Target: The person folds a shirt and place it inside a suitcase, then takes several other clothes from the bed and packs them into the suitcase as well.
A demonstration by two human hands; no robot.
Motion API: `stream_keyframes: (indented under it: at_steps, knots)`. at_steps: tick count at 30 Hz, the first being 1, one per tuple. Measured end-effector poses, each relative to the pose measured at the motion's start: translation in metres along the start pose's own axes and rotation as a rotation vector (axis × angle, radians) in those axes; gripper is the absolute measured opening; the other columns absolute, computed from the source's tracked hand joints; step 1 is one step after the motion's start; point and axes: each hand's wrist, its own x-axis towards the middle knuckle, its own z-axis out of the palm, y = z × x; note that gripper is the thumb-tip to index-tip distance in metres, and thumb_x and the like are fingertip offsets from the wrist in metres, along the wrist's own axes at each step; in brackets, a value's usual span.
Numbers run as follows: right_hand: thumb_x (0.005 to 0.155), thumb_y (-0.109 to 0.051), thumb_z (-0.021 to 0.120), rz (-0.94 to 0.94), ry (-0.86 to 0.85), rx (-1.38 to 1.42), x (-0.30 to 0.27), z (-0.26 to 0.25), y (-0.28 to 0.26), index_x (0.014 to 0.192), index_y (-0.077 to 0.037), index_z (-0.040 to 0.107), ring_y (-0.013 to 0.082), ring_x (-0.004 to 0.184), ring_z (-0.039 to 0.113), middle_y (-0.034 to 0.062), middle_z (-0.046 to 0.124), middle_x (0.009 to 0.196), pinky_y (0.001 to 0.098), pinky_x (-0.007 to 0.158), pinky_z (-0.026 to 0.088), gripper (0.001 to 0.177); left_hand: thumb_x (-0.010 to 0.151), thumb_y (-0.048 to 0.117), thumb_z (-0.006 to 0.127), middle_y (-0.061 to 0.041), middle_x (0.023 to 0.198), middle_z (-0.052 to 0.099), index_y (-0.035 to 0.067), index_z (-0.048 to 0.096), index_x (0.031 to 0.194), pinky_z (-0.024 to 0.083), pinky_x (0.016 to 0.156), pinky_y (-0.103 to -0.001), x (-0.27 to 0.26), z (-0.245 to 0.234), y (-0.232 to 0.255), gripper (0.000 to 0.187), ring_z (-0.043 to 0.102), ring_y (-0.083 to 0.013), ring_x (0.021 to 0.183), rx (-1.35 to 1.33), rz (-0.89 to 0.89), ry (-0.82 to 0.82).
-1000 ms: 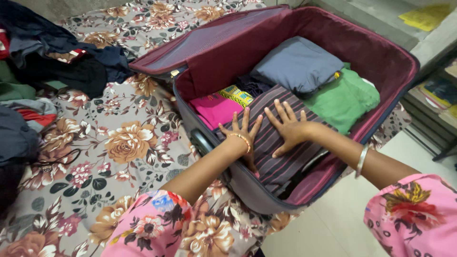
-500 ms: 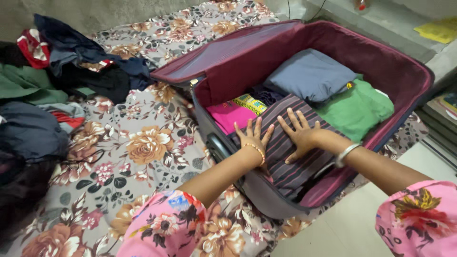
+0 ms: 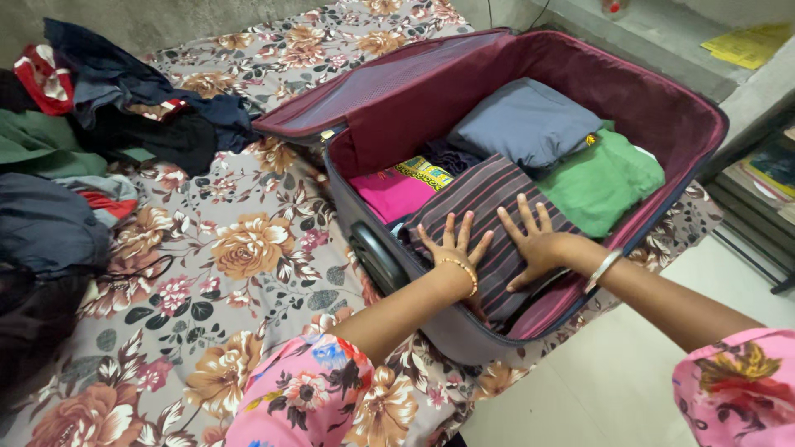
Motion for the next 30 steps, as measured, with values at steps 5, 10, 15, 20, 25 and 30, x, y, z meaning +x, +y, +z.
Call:
stream_keyframes:
  at_steps: [5,10,15,20,25,30]
  knots:
    - [0.068,-0.083,0.076,-0.044,0.06,-0.037,-0.002,0.001,0.0,0.157,0.002,-0.023,0.062,0.147,-0.021,0.0486,-0.024,0.154,0.0586,0.124,-0.002,0.158,0.041,0.088,0.082,-0.02,0.166,-0.035,0.03,-0.016,0.163,-0.003,0.097,-0.092,0.007,0.002,0.001,0.167,-0.032,-0.0537,0.148,-0.001,-0.01,-0.024]
    - [0.07,-0.081,0.076,-0.038,0.046,-0.042,0.006,0.008,0.001,0.157,0.003,-0.023,0.0601,0.148,-0.023,0.0486,-0.024,0.156,0.0594,0.123,-0.005,0.156,0.04,0.088,0.083,-0.019,0.165,-0.036,0.031,-0.018,0.162,-0.001,0.097,-0.093,0.002,-0.003,0.002,0.169,-0.033,-0.0533,0.147,-0.008,-0.017,-0.056]
    - [0.063,-0.078,0.081,-0.031,0.106,0.081,-0.01,-0.001,0.003,0.158,-0.011,-0.02,0.0523,0.154,-0.02,0.0297,-0.023,0.163,0.0704,0.119,0.011,0.155,0.041,0.088,0.081,-0.016,0.169,-0.027,0.029,-0.016,0.163,0.001,0.106,-0.089,-0.012,-0.012,-0.013,0.166,-0.021,-0.0477,0.154,-0.064,0.044,-0.018]
    - [0.054,-0.071,0.091,0.016,0.138,0.164,-0.019,-0.009,0.022,0.161,-0.029,-0.018,0.0465,0.155,-0.015,0.0183,-0.03,0.167,0.0796,0.111,0.02,0.158,0.04,0.086,0.084,-0.017,0.17,-0.022,0.029,-0.014,0.164,0.001,0.111,-0.085,-0.012,-0.023,-0.046,0.168,-0.017,-0.047,0.156,-0.033,0.054,0.085]
    - [0.055,-0.074,0.094,-0.185,0.232,0.176,0.004,0.013,0.036,0.155,-0.007,-0.026,0.0534,0.151,-0.018,0.0397,-0.027,0.153,0.0642,0.124,0.006,0.17,0.036,0.079,0.089,-0.018,0.169,-0.03,0.032,-0.022,0.163,0.015,0.109,-0.084,-0.002,-0.028,-0.061,0.175,-0.016,-0.0502,0.155,-0.052,0.005,0.022]
    - [0.055,-0.07,0.092,-0.046,0.051,0.187,0.007,0.014,0.024,0.159,-0.009,-0.03,0.0605,0.15,-0.014,0.0409,-0.032,0.157,0.0599,0.124,0.007,0.171,0.04,0.08,0.089,-0.016,0.166,-0.039,0.03,-0.036,0.157,0.013,0.111,-0.085,0.004,-0.029,-0.058,0.179,-0.02,-0.0501,0.154,-0.066,-0.022,-0.211]
